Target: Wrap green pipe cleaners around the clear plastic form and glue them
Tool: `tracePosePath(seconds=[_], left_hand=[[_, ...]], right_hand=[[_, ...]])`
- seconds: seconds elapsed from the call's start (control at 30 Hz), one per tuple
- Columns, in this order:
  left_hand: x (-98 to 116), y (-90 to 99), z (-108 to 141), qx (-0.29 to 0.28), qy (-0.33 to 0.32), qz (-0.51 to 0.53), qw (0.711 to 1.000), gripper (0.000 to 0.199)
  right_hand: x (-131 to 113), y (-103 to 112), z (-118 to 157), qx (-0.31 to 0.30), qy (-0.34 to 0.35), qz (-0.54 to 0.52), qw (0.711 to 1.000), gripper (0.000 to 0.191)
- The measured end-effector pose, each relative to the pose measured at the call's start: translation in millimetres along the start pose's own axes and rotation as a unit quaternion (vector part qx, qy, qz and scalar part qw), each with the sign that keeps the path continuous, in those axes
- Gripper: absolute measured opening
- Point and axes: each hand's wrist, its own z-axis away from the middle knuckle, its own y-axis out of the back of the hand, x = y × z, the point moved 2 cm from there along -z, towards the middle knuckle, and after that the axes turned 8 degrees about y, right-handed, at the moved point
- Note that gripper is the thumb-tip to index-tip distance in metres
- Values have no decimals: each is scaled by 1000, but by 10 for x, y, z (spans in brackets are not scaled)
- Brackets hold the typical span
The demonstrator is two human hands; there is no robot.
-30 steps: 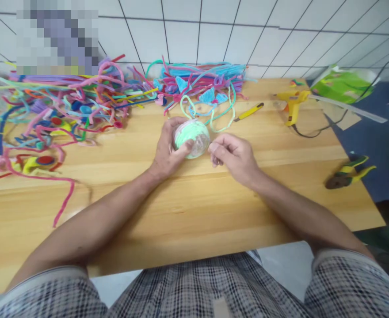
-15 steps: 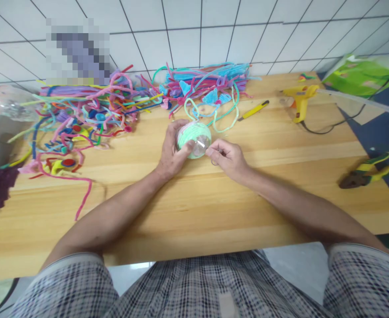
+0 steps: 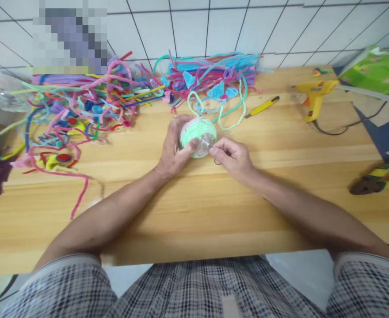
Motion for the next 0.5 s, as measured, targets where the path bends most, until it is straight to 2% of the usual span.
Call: tracePosePath(seconds=[0.5], left_hand=[[61, 23, 16, -7, 5, -13, 1000, 60]], right_hand=[[-16, 19, 13, -16, -2, 1, 1000, 58]])
